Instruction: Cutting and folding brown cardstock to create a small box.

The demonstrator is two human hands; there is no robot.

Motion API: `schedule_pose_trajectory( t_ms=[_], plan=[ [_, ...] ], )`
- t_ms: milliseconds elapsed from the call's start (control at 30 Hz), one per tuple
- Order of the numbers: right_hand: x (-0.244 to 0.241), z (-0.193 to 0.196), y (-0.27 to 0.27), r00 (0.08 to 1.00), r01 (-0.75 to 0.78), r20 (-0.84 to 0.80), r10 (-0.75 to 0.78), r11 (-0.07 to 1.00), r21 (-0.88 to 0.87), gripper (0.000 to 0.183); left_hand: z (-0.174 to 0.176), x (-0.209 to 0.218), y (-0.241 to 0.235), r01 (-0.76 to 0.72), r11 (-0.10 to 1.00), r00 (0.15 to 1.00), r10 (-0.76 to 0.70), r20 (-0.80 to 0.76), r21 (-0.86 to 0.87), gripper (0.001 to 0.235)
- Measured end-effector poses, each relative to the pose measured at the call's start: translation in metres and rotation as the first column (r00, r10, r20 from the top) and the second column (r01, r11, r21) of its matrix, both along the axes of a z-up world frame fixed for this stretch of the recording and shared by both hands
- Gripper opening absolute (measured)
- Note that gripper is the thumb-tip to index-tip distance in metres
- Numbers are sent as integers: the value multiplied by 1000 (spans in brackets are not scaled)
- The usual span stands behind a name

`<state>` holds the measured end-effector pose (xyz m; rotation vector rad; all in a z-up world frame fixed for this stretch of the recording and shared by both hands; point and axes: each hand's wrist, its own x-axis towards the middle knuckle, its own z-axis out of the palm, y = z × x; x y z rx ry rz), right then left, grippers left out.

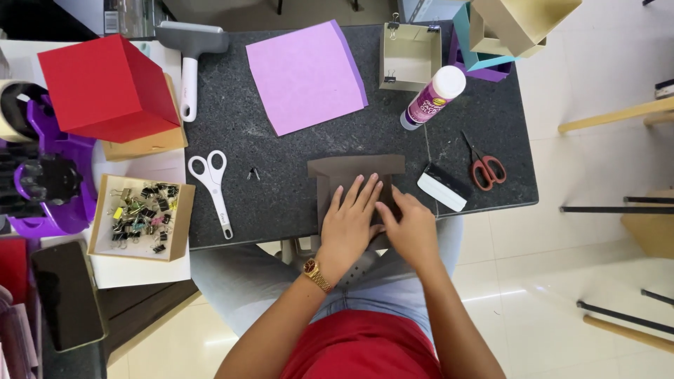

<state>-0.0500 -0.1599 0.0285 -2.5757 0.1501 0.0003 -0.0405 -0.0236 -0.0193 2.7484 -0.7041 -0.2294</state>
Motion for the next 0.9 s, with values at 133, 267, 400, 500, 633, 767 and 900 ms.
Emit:
schedule_pose_trajectory(
  t_ms=[133,267,400,500,633,767,900],
  plan=[
    [-1,-20,-52,994,-19,-89,56,929,371,30,3,3,1,13,1000,998,-14,-55,-19,91],
    [1,-9,-66,966,-146,-118,231,860,490,48,7,5,3,35,999,996,-34,-85,11,94],
    [1,-17,-77,943,-307,-36,330,908,283,56,11,3,4,43,999,990,-44,-134,-8,97],
    [0,-22,-69,937,-335,-4,351,897,289,62,13,5,3,51,999,989,-51,-140,-5,96],
    [-5,-36,-67,929,-366,27,369,908,203,62,13,5,3,53,999,989,-51,-137,12,98],
    [-8,-39,-61,917,-399,4,399,915,55,57,8,4,3,54,998,992,-51,-117,25,99],
    [-9,-47,-58,909,-416,1,418,904,-98,57,3,4,2,46,999,994,-44,-99,15,96]
  ],
)
